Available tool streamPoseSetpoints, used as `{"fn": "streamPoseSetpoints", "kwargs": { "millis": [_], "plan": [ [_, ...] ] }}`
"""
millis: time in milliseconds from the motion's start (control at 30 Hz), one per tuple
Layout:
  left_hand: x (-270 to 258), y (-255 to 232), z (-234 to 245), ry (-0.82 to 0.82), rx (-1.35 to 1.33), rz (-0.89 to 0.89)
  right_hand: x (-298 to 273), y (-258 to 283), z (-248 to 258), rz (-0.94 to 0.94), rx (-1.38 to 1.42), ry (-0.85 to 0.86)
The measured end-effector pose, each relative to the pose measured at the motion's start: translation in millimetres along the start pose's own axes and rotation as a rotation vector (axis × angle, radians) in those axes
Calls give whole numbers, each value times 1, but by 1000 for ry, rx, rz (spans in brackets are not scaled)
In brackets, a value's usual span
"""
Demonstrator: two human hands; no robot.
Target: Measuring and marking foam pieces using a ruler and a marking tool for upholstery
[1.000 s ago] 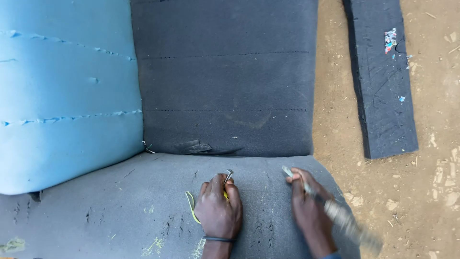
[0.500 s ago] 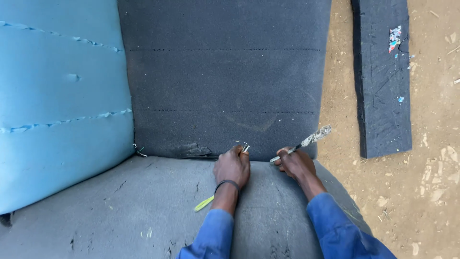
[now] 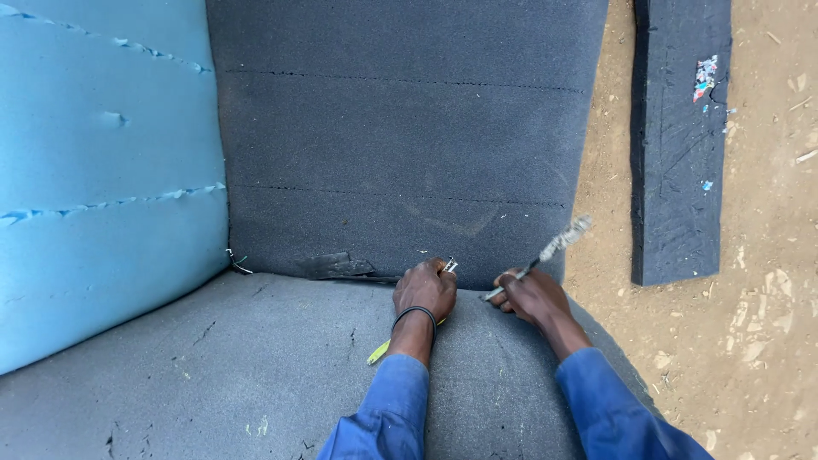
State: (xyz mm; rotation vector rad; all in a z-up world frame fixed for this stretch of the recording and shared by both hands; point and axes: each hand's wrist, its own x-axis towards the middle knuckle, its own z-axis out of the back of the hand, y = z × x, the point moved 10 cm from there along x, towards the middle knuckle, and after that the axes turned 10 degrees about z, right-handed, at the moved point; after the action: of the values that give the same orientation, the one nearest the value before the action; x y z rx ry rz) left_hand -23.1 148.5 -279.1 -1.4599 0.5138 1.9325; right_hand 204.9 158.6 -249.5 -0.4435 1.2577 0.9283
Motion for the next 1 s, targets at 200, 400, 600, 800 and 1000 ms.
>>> {"fn": "streamPoseSetpoints", "kwargs": {
  "millis": [200,400,600,800,1000],
  "plan": [
    [2,1,-3,8,-1,7,-36,5,16,7,-11,-52],
    [0,-1,-2,13,-4,6,-5,9,-4,111,-42,-32],
    [0,-3,-4,15,4,-5,-70,20,16,48,-107,5],
    [-4,-5,0,22,-5,-1,-55,11,18,70,-33,-134],
    [6,-1,-5,18,0,-6,-59,21,10,122,-34,-74]
  ]
}}
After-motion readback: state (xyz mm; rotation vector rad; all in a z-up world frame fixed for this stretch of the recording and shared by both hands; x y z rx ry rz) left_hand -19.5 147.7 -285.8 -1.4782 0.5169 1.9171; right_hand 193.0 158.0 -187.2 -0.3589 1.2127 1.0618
